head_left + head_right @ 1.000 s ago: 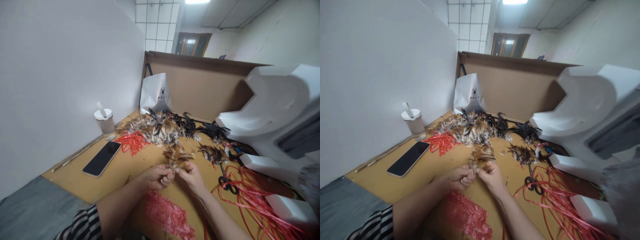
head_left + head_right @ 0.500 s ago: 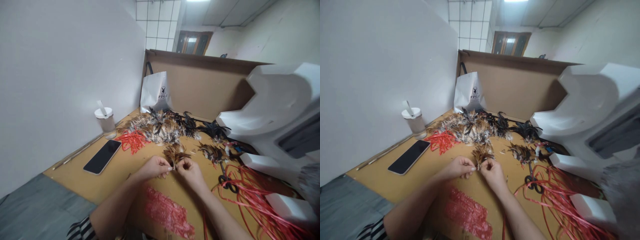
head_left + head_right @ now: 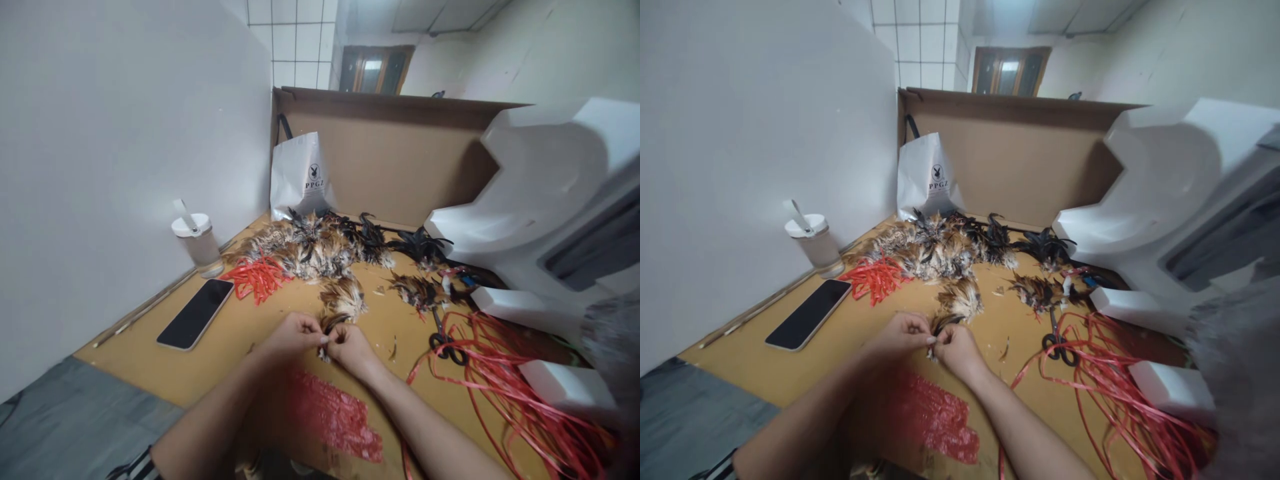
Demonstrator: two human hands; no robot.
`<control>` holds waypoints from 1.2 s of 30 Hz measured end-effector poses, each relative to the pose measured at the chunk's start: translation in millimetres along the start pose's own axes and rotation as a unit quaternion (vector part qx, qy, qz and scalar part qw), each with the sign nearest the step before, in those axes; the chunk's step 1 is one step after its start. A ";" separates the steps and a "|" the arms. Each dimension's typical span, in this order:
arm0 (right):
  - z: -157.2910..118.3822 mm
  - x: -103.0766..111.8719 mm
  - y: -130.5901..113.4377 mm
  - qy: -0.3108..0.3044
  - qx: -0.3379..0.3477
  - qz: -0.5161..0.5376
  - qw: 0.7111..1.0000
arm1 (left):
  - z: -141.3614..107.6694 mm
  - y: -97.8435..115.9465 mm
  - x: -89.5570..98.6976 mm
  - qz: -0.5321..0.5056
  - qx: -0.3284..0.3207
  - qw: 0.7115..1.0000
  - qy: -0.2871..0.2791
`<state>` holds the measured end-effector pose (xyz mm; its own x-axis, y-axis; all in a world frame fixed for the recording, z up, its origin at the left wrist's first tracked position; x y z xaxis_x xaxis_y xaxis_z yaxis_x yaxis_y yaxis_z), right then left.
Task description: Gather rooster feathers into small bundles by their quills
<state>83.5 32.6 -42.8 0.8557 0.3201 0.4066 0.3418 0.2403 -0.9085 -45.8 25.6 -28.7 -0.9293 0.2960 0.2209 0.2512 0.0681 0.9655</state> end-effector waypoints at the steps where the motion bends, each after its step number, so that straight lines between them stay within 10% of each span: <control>1: 0.2 -0.7 0.1 0.001 0.003 -0.002 1.000 | -2.8 0.1 0.6 -0.008 -0.022 1.000 0.004; 9: 0.8 -5.9 7.1 -0.034 0.014 -0.006 0.999 | -23.9 6.2 -3.5 -0.012 -0.062 0.997 -0.038; 18: 1.6 -5.5 7.9 -0.078 -0.039 0.062 0.994 | -23.7 -11.9 -6.2 -0.064 0.061 0.993 -0.077; 26: -2.9 5.2 -2.0 -0.108 -0.059 0.093 0.988 | -15.7 -13.2 -10.4 -0.064 0.104 0.993 -0.006; 36: -2.2 9.6 -7.5 -0.090 0.119 -0.080 0.986 | -8.3 -20.4 -12.0 -0.129 0.127 0.982 0.051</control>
<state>90.1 31.9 -32.3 0.7082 0.4135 0.5723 0.3466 0.5025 -0.7920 -42.1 12.8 -49.9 -0.9898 0.1422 -0.0018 0.0510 0.3673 0.9287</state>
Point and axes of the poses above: each hand's wrist, its own z-axis towards the middle knuckle, its own x-axis out of the back of the hand, y = z × x, the point moved 4 cm from there along z, towards the middle knuckle, and after that the axes turned 11 degrees about x, right-handed, at the moved point
